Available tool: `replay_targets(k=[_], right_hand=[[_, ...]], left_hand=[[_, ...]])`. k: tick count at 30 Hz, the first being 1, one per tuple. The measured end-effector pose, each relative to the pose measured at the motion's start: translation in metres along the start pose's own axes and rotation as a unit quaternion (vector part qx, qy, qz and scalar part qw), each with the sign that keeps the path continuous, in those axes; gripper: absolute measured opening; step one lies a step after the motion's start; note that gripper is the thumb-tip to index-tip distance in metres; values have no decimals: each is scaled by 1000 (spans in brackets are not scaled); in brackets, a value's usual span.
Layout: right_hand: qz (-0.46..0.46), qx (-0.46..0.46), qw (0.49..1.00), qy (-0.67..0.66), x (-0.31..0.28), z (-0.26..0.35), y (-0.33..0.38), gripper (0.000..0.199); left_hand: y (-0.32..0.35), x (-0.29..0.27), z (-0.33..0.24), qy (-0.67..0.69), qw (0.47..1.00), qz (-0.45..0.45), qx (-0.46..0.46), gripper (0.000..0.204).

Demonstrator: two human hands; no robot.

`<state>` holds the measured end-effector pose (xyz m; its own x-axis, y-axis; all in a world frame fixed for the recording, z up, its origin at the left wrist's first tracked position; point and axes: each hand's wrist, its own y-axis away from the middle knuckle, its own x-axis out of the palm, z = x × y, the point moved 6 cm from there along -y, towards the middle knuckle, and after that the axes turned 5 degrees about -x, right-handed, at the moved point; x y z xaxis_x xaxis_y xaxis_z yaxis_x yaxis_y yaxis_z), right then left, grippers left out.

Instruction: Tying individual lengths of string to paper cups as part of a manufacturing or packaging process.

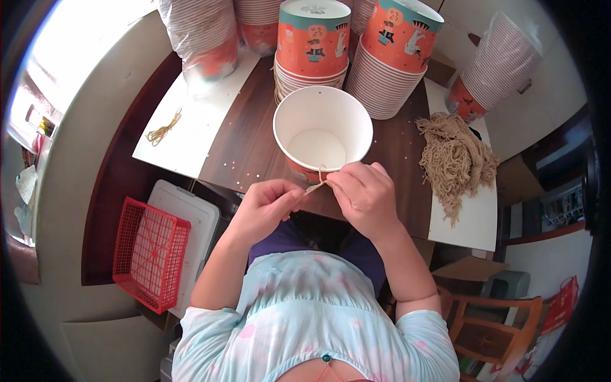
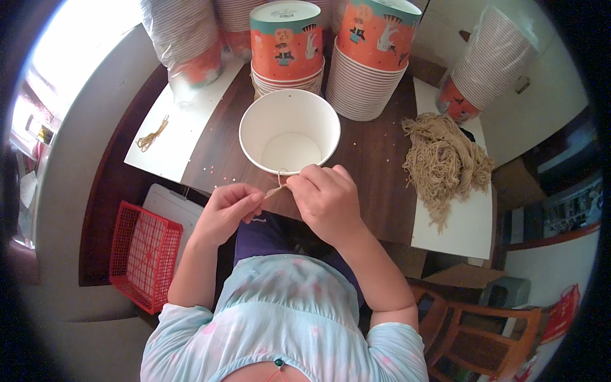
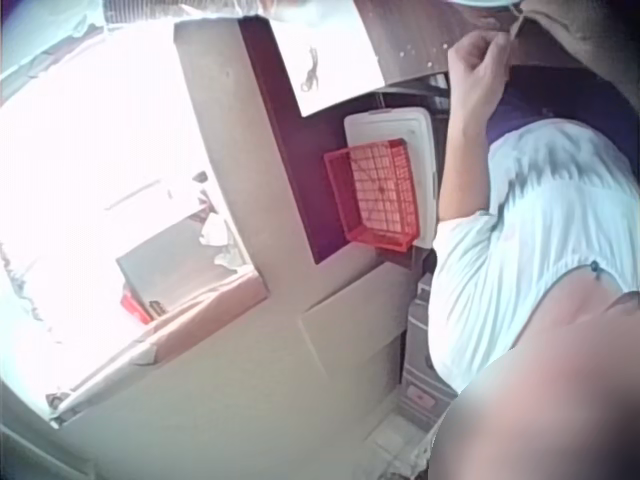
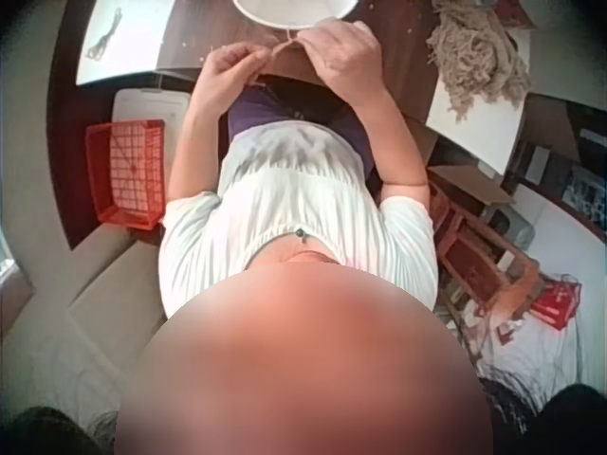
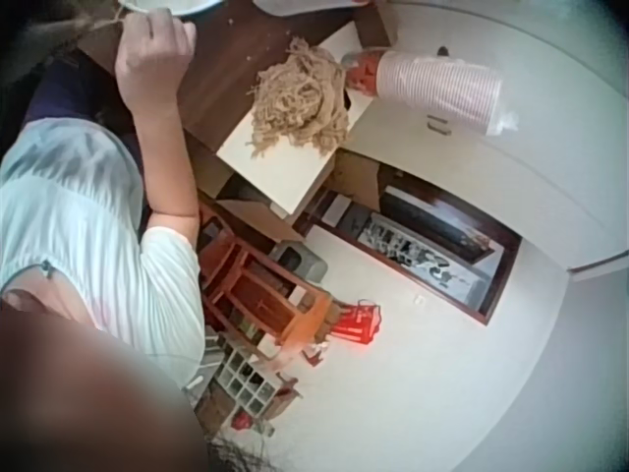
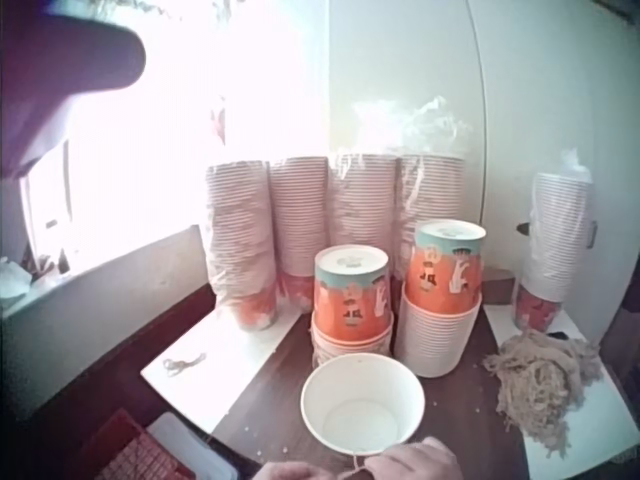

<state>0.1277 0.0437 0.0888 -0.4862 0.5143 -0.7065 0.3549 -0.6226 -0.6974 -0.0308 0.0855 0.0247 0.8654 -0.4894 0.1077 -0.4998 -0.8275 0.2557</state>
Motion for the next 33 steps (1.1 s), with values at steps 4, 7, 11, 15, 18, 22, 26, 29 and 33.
replay_targets(k=[4, 7, 11, 15, 18, 22, 26, 29, 33], right_hand=[[-18, -3, 999, -46, -7, 19, 1, 40], [-42, -71, 994, -68, 6, 25, 7, 30], [-133, -64, 988, -55, -1, 11, 2, 20], [-136, -44, 989, -47, -5, -4, 3, 21], [-89, -42, 991, -95, -7, -11, 3, 20], [-38, -22, 993, -112, -23, -34, 7, 15], [39, -2, 980, -197, -36, -57, 1, 11], [163, 83, 953, -243, -42, -83, 10, 12], [276, 84, 956, -55, -64, -84, -5, 54]], left_hand=[[17, 3, -3, -37, 999, 0, 17, 18], [30, 21, -27, -79, 994, 15, 67, 15], [47, 32, -50, -143, 973, 45, 175, 8], [66, 40, -81, -191, 951, 102, 219, 7], [63, 30, -83, -126, 970, 121, 170, 9], [48, -11, -90, -36, 991, 74, 108, 13], [11, -70, -74, -291, 954, 74, -4, 18], [3, -92, -78, -387, 919, 71, 11, 17], [3, -78, -101, -290, 955, 23, 49, 22]])
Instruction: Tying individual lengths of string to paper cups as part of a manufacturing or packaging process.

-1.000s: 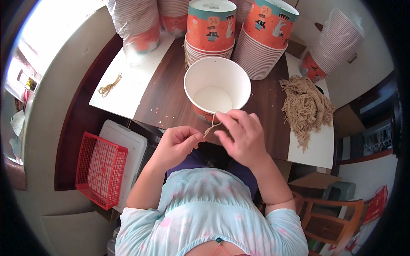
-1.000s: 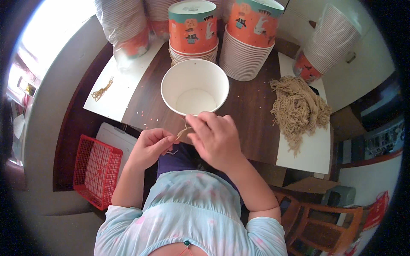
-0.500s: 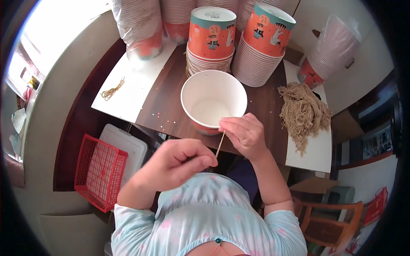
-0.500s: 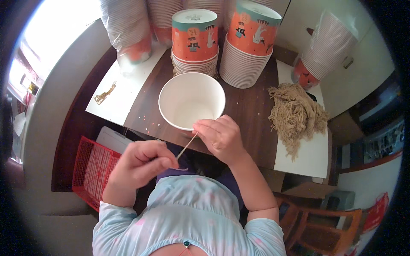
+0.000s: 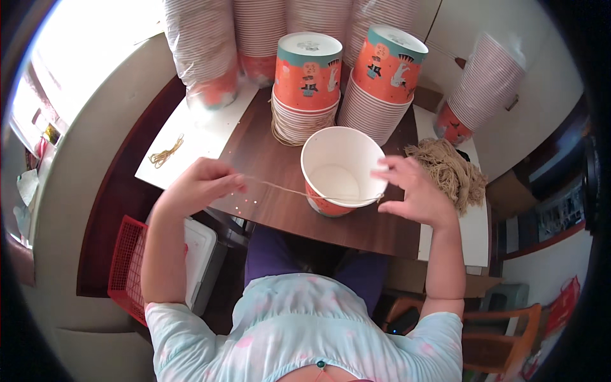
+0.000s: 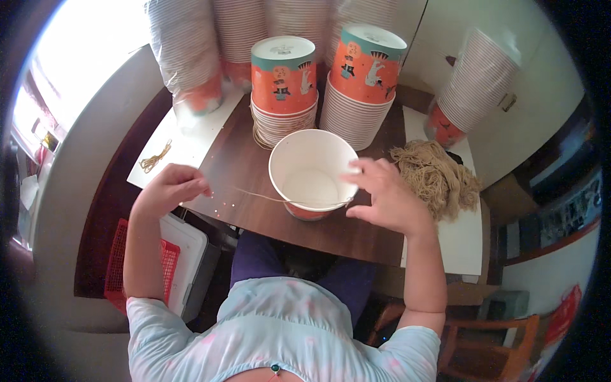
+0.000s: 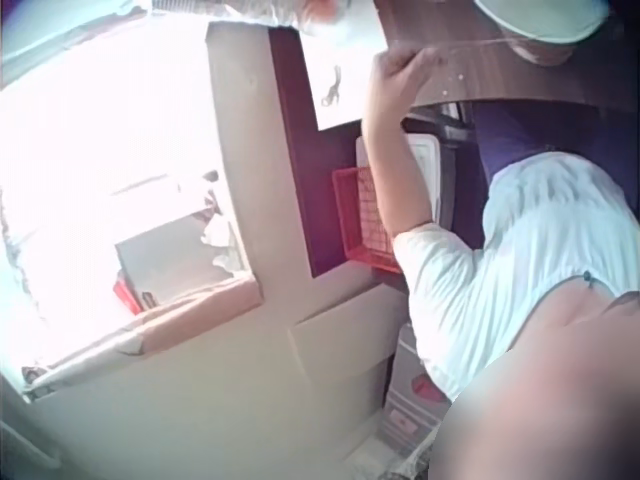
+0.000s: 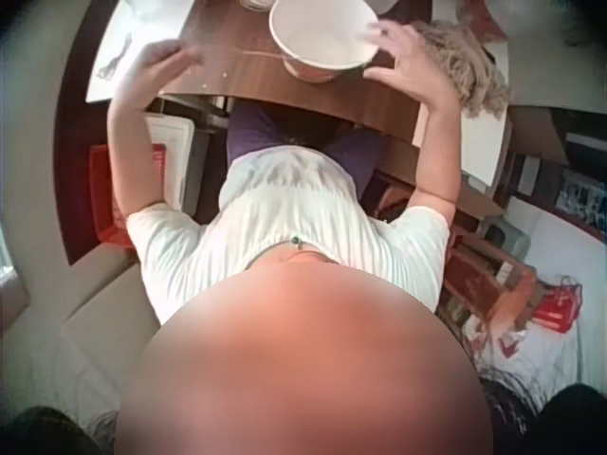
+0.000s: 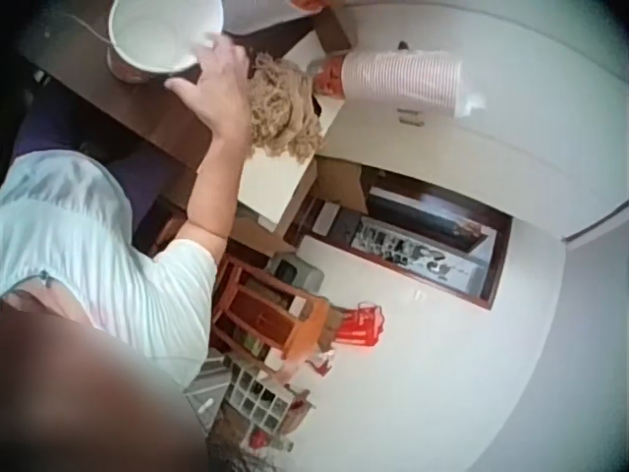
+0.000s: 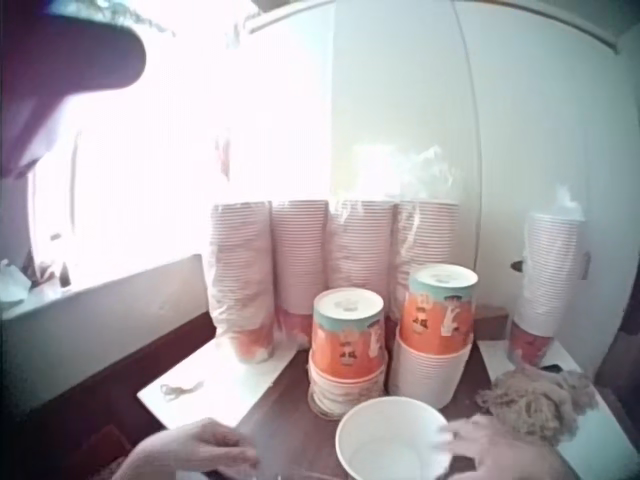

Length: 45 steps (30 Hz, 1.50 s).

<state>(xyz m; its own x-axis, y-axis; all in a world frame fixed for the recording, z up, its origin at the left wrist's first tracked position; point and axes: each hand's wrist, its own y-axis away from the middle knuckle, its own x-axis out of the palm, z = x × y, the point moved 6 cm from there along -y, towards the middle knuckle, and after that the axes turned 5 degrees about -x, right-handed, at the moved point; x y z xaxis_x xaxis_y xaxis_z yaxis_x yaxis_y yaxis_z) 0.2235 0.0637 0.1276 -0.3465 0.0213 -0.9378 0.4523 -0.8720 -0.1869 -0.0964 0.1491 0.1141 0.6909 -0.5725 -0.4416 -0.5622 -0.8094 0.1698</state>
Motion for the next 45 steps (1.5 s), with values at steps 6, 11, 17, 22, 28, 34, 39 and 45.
replay_targets(k=[6, 11, 17, 22, 28, 34, 39, 45], right_hand=[[-15, 31, 740, -671, 25, 48, -69, 54], [-88, 124, 867, -474, 4, 20, -68, 16], [-106, 102, 964, -221, -1, -7, -47, 16], [-169, -49, 945, -275, -6, 45, -61, 53], [-18, 56, 826, -561, 35, 38, -70, 46], [-160, 13, 951, -264, 14, 38, -56, 18], [-228, -37, 950, -211, 13, 41, -49, 13], [-210, 0, 959, -192, 15, 47, -46, 8]], left_hand=[[-49, 66, -98, 79, 991, 67, 80, 29], [-74, 62, -56, 213, 962, 166, -23, 22], [-71, 78, -23, 204, 966, 148, -63, 21], [-71, 88, -60, 118, 984, 130, 28, 21], [-74, 89, -61, 206, 962, 178, -27, 25], [-67, 95, -49, 378, 889, 231, -117, 26], [-68, 97, -37, 313, 925, 193, -92, 22], [-64, 92, -40, 235, 965, 116, -27, 16]])
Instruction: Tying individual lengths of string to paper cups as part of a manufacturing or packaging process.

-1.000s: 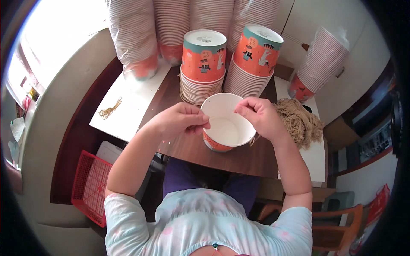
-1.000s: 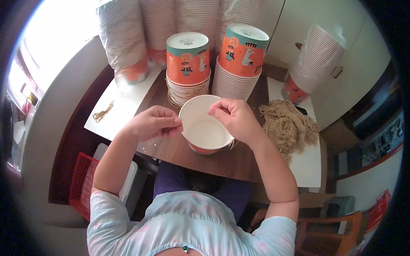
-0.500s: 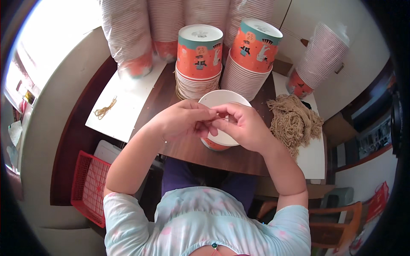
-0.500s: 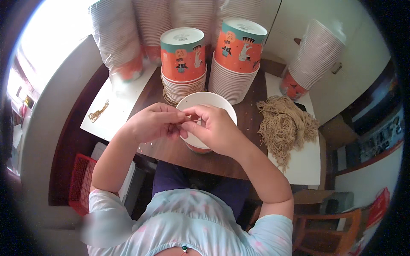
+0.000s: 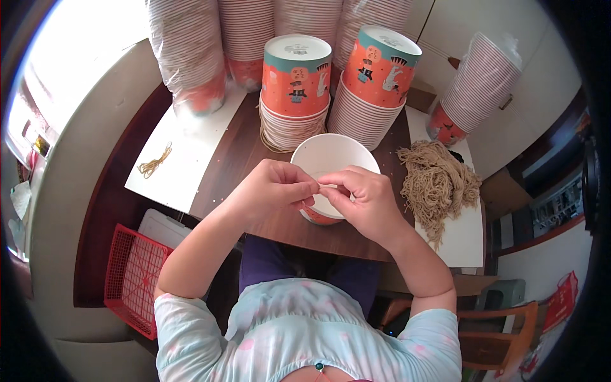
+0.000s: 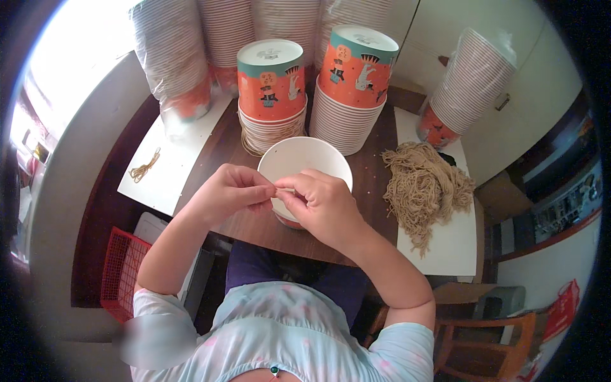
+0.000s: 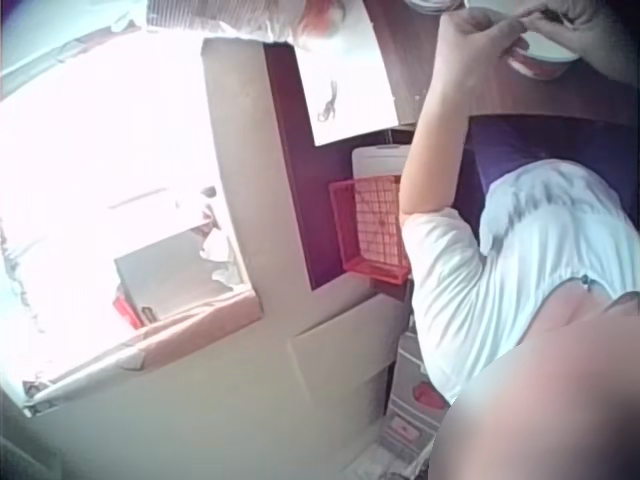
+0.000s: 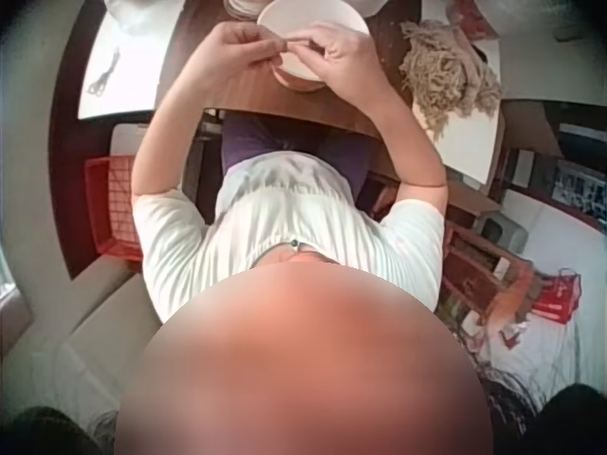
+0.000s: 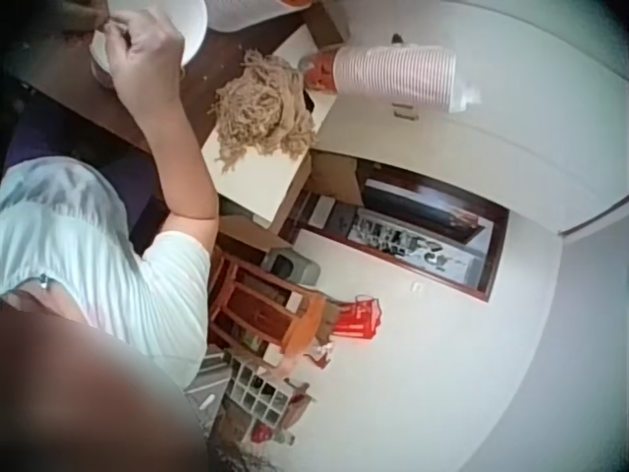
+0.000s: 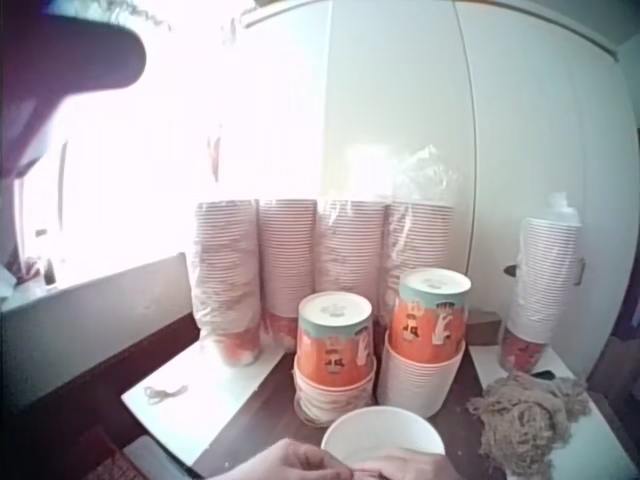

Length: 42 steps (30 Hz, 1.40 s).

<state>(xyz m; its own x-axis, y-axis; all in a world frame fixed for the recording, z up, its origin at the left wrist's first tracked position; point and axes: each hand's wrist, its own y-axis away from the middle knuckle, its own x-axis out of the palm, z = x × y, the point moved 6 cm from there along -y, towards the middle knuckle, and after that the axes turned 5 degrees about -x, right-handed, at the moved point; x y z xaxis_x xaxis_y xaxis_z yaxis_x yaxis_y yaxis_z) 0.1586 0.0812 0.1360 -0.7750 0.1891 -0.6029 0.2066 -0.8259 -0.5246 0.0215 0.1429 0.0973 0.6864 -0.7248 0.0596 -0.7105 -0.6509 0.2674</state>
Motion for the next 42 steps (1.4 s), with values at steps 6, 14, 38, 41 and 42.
replay_targets(k=[6, 14, 38, 41, 42], right_hand=[[20, -41, 999, 23, 3, -3, -3, 8], [80, 234, 965, -87, 36, -118, -49, 12], [54, 291, 954, -49, 48, -122, -34, 12], [67, 270, 960, -42, 51, -117, -33, 12], [68, 273, 959, -44, 52, -114, -32, 12]], left_hand=[[7, 0, -7, -139, 976, -102, 135, 12], [-68, -83, 23, -161, 953, -225, 120, 22], [-71, -47, 37, -55, 992, -87, 77, 25], [-67, -46, 37, -71, 990, -83, 88, 25], [-66, -46, 37, -73, 991, -78, 81, 24]])
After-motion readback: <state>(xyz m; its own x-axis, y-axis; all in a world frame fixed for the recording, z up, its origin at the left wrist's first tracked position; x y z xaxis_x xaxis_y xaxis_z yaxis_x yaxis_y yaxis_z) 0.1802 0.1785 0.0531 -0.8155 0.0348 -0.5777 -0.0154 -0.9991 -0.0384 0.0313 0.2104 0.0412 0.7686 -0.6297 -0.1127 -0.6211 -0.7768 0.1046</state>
